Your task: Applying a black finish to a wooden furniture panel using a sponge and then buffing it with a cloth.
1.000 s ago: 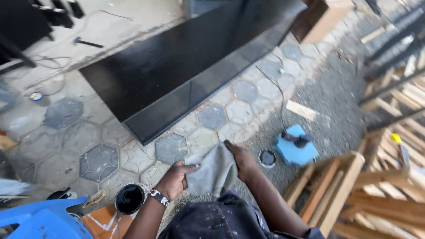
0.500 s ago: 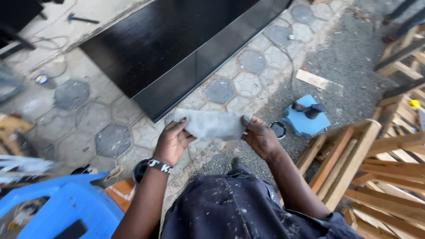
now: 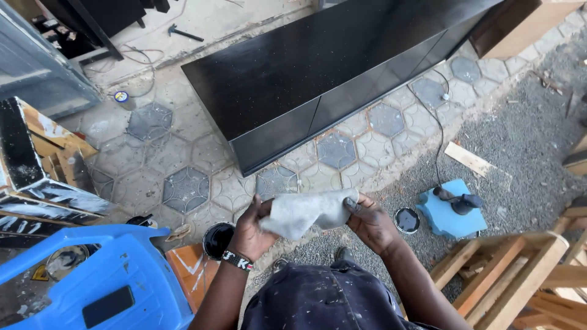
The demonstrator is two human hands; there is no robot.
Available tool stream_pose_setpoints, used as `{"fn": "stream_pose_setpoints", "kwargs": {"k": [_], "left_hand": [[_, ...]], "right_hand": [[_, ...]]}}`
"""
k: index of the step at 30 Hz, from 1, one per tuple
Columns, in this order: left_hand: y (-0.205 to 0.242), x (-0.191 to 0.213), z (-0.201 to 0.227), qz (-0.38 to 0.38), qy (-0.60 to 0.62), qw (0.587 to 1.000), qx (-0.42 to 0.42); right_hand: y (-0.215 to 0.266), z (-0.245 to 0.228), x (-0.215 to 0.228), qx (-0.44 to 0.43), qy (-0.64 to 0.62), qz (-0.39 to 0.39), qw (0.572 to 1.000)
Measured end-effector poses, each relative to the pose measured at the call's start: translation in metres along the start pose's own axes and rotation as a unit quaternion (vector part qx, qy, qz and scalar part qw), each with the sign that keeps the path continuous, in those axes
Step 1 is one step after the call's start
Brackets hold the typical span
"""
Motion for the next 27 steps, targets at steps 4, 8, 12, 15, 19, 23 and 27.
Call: {"fn": "stream_pose_setpoints", "kwargs": {"k": [4, 8, 12, 15, 19, 23, 27], "left_hand": [[-0.019, 0.045, 0.004, 0.009, -0.088, 0.996, -0.017], [0.0, 0.023, 0.016, 0.045, -0.241, 0.967, -0.066], [-0.003, 0.055, 0.01, 0.058, -0.281, 0.954, -0.09], [0.041, -0.008, 0.029, 0.065, -0.322, 0.939, -0.105], [0.048, -0.02, 0.033, 0.067, -0.374, 0.906, -0.188], [0.048, -0.013, 0.033, 0.091, -0.401, 0.875, -0.256], [0.05, -0.007, 0.014, 0.17, -0.362, 0.897, -0.189]], "right_hand": [[0.002, 0.002, -0.006, -0.017, 0.122, -0.009, 0.992], [0.037, -0.026, -0.058, -0.014, 0.185, 0.021, 0.982], [0.011, 0.023, 0.014, 0.009, 0.21, 0.019, 0.977], [0.018, 0.025, 0.011, 0.036, 0.213, 0.027, 0.976], [0.022, 0.012, 0.003, 0.09, 0.247, 0.025, 0.965], [0.036, -0.011, -0.021, 0.128, 0.251, 0.016, 0.959], [0.023, 0.001, -0.011, 0.085, 0.225, -0.038, 0.97]]}}
Point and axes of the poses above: each hand's wrist, its own y-axis away from the middle knuckle, its own x-axis out of the back of the hand, z = x × y, the point moved 7 cm from there along -y, towards the middle knuckle, and after that the axes turned 4 degrees about x, right-handed, at the moved point
